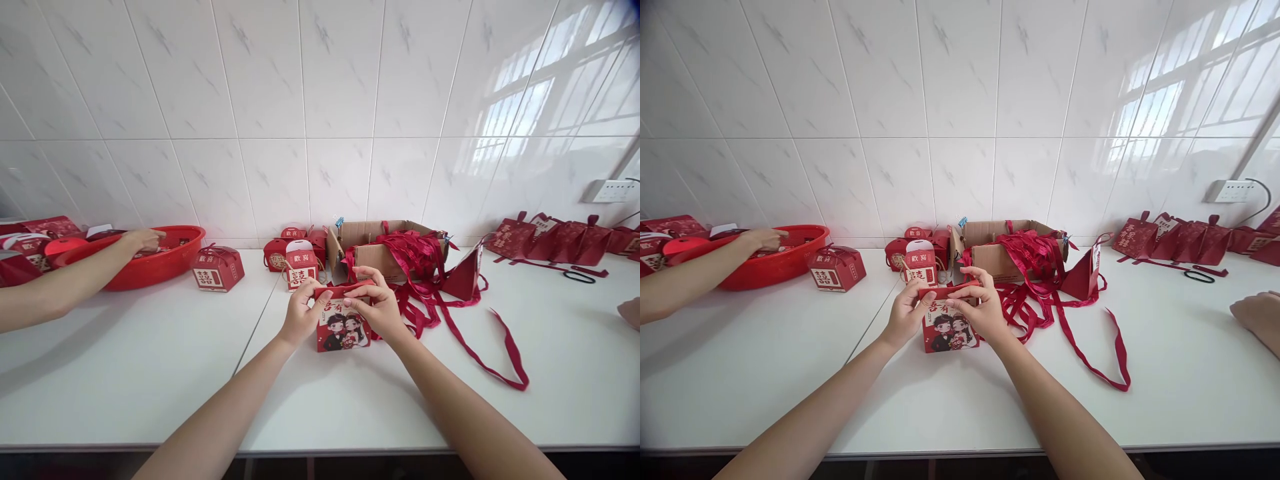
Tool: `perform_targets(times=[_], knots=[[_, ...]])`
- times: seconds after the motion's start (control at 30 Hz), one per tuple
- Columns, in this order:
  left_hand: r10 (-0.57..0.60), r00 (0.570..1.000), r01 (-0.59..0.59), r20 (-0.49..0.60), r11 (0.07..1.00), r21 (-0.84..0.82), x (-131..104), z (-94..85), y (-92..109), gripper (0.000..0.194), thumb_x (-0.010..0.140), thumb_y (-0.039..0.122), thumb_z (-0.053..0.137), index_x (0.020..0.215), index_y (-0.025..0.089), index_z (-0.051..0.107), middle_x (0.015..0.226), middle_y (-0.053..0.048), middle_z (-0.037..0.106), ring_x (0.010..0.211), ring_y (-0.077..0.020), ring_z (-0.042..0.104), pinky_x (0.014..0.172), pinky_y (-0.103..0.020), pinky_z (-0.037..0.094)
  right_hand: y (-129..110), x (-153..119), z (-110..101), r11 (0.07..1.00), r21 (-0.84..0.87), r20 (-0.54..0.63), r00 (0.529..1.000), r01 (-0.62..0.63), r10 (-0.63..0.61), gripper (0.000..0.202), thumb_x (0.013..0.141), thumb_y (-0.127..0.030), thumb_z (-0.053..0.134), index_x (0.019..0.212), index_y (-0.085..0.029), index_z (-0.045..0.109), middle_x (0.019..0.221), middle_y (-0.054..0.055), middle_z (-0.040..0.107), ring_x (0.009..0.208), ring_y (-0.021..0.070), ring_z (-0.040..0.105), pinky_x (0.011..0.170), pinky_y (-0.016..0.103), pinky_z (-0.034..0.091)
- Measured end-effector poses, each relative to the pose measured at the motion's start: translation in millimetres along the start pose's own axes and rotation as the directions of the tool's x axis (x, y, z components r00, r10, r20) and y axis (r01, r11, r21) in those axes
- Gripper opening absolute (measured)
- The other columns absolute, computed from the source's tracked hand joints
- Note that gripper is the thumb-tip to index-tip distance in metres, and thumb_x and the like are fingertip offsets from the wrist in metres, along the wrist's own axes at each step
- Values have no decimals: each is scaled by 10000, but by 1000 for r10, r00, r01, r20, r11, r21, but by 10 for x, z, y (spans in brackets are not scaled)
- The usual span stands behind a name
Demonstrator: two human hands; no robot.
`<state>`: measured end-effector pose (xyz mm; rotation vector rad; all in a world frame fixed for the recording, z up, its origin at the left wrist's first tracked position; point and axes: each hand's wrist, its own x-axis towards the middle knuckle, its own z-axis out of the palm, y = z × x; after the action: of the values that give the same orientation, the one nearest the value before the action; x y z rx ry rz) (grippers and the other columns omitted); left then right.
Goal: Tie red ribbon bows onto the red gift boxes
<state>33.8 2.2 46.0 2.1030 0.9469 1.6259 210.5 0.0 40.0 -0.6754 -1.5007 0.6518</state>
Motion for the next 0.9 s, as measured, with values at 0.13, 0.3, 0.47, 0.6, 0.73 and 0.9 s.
perform_targets(times=[0.13,0.3,0.47,0.6,0.73,0.9], knots=[[9,1000,-9,-7,1000,8,-6,0,2,249,883,349,530,699,180,527,708,13,449,683,-126,459,664,-252,388,0,-6,-7,1000,-27,15,1000,13,-12,67,685,-321,772,698,-262,743,1215,70,508,1190,283,470,923,451,489],[8,1000,-8,-4,1000,16,-15,5,-9,243,884,347,532,706,182,535,711,10,449,683,-129,462,669,-259,391,-15,-10,-8,999,-46,14,1000,23,-23,69,697,-321,764,710,-259,737,1198,73,522,1156,281,500,855,434,529],[48,999,-47,-11,999,22,-27,9,-35,233,886,336,531,711,184,546,719,5,461,689,-133,474,672,-263,398,-48,-20,-10,998,11,49,996,69,-69,53,719,-300,745,730,-250,727,1190,77,537,966,225,605,638,332,580],[73,997,-72,-40,997,32,-26,8,-55,203,886,333,536,751,187,579,740,1,483,711,-136,489,688,-265,406,-30,-10,-22,982,12,87,978,189,-189,8,742,-261,726,749,-257,724,1100,61,588,850,180,642,651,315,573],[40,998,-39,-55,999,31,-16,11,-63,234,883,361,532,734,185,569,743,-2,494,715,-138,498,694,-266,411,-1,29,-54,958,-84,74,960,275,-269,41,748,-236,723,758,-274,735,886,36,638,783,169,636,675,321,541],[-29,997,31,-75,999,25,-7,18,-62,260,879,378,531,713,179,557,745,-3,499,707,-135,498,687,-265,413,17,59,-87,977,-83,117,976,194,-184,15,727,-277,746,740,-273,740,852,32,653,792,179,629,731,345,523]])
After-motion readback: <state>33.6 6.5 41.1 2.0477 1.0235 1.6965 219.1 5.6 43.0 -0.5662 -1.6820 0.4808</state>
